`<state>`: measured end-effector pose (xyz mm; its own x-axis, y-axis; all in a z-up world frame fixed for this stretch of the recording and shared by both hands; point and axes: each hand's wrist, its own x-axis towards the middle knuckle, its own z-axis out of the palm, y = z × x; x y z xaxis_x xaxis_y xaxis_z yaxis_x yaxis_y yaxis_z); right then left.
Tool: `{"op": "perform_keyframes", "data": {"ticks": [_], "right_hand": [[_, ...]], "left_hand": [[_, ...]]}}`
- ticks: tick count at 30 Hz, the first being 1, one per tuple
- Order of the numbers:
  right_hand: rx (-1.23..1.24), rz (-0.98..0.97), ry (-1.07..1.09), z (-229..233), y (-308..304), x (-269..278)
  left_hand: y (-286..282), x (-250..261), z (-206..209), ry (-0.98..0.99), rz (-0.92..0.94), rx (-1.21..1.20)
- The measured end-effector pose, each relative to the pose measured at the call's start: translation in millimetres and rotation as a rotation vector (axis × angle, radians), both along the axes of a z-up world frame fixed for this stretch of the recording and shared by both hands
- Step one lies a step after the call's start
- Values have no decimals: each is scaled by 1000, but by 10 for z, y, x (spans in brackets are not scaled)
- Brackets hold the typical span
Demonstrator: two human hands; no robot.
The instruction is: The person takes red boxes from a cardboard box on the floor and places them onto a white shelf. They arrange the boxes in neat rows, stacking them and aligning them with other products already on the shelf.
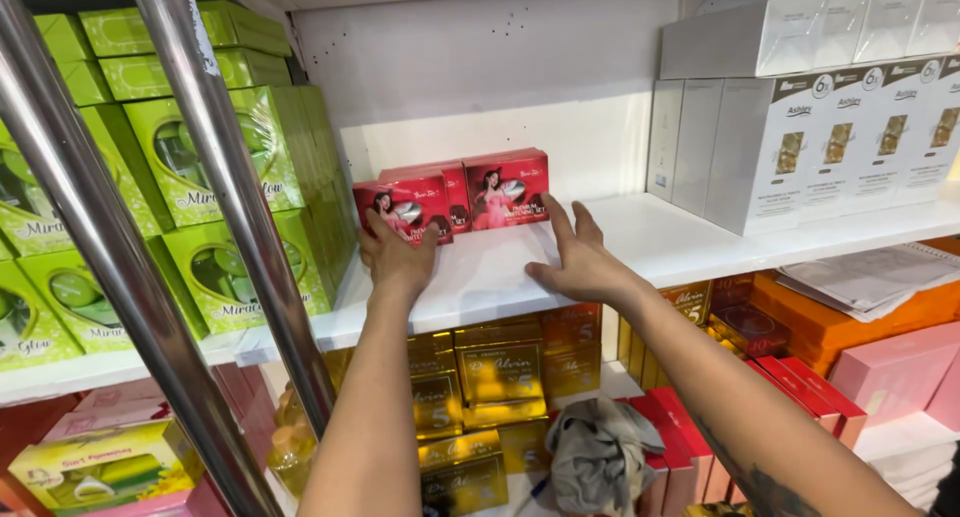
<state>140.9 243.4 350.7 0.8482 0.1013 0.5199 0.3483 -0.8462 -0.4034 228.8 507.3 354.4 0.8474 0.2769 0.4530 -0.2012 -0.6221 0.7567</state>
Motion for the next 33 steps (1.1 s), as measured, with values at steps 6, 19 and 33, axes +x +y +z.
{"op": "perform_keyframes", "data": {"ticks": [6,19,33], "right_hand": [[-53,-122,380,261,113,231],[267,-43,508,304,-121,872],[721,135,565,278,-353,1469]], "left_hand": [[30,6,74,120,-7,56],[33,-143,115,128,-11,47],[-51,-227,167,186,-48,326]]}}
